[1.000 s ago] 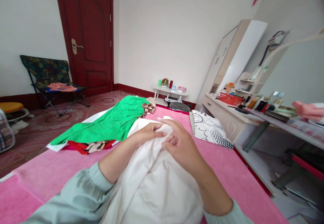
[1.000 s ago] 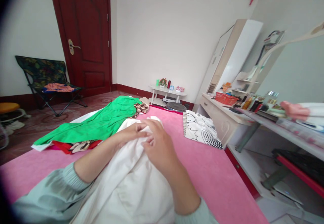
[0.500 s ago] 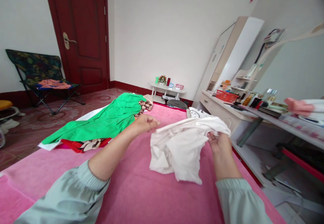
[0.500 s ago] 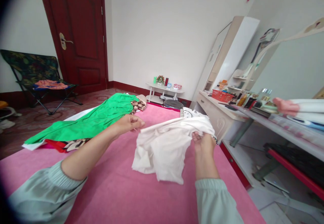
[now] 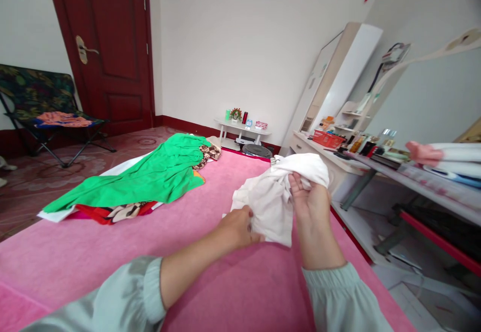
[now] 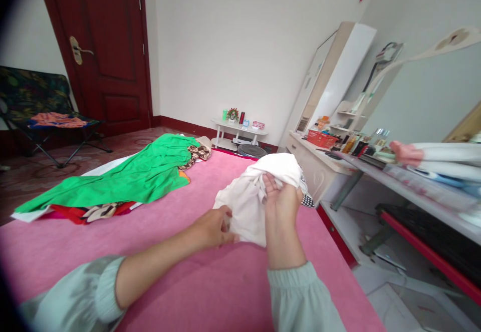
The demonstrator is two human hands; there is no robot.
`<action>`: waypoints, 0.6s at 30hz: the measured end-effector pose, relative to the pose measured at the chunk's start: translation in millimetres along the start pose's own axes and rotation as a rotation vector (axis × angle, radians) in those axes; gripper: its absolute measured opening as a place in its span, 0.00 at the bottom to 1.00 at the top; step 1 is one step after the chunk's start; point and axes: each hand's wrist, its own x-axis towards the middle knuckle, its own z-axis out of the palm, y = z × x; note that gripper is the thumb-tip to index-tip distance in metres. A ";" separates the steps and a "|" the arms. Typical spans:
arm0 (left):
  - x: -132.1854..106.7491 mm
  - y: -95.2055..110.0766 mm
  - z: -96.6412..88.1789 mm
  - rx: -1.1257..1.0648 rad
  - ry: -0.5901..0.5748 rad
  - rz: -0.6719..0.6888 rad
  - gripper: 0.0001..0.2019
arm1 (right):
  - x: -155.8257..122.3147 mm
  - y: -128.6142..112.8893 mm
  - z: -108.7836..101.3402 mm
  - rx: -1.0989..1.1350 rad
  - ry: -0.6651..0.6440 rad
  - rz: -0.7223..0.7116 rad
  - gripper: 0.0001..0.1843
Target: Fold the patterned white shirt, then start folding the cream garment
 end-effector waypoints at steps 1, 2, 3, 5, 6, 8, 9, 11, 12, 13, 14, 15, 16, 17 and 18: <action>-0.9 0.4 3.0 0.115 0.120 0.025 0.32 | -4.6 -1.8 2.3 0.003 -0.028 -0.011 0.15; -0.7 -0.3 4.5 0.205 0.207 0.052 0.29 | -8.9 -3.5 4.2 0.004 -0.056 -0.028 0.15; 0.7 -2.1 4.5 0.257 0.259 0.071 0.23 | -12.5 -5.4 5.8 0.006 -0.084 -0.051 0.14; 7.3 -8.2 -1.3 0.247 0.296 0.118 0.10 | -17.4 -9.9 7.8 0.016 -0.130 -0.099 0.13; 12.0 -11.8 -7.7 0.193 0.303 0.154 0.05 | -18.5 -12.6 8.3 0.022 -0.148 -0.122 0.13; 21.6 -18.8 -28.0 0.007 0.351 0.233 0.01 | -17.8 -19.0 8.3 0.021 -0.192 -0.173 0.15; 25.5 -21.6 -41.8 -0.112 0.399 0.267 0.02 | -15.9 -22.1 7.4 0.006 -0.216 -0.202 0.16; 29.5 -26.3 -73.5 -0.357 0.533 0.308 0.04 | -8.5 -27.1 3.0 -0.079 -0.256 -0.266 0.20; 29.6 -28.5 -89.7 -0.472 0.606 0.304 0.06 | -3.1 -28.4 -0.7 -0.162 -0.272 -0.295 0.21; 28.6 -31.0 -104.9 -0.572 0.669 0.290 0.07 | 3.2 -28.6 -5.4 -0.277 -0.289 -0.320 0.22; 27.0 -33.9 -118.3 -0.649 0.726 0.278 0.09 | 9.9 -27.8 -10.9 -0.420 -0.303 -0.354 0.22; 25.3 -37.4 -129.2 -0.706 0.783 0.270 0.10 | 16.5 -26.1 -16.5 -0.579 -0.309 -0.406 0.22; 23.8 -41.4 -137.6 -0.741 0.838 0.268 0.10 | 22.3 -23.9 -21.9 -0.736 -0.302 -0.479 0.21; 22.7 -45.6 -143.5 -0.761 0.895 0.267 0.11 | 26.7 -21.6 -26.4 -0.874 -0.274 -0.562 0.20; 21.9 -49.4 -147.4 -0.775 0.951 0.262 0.11 | 29.0 -19.8 -29.4 -0.974 -0.227 -0.649 0.18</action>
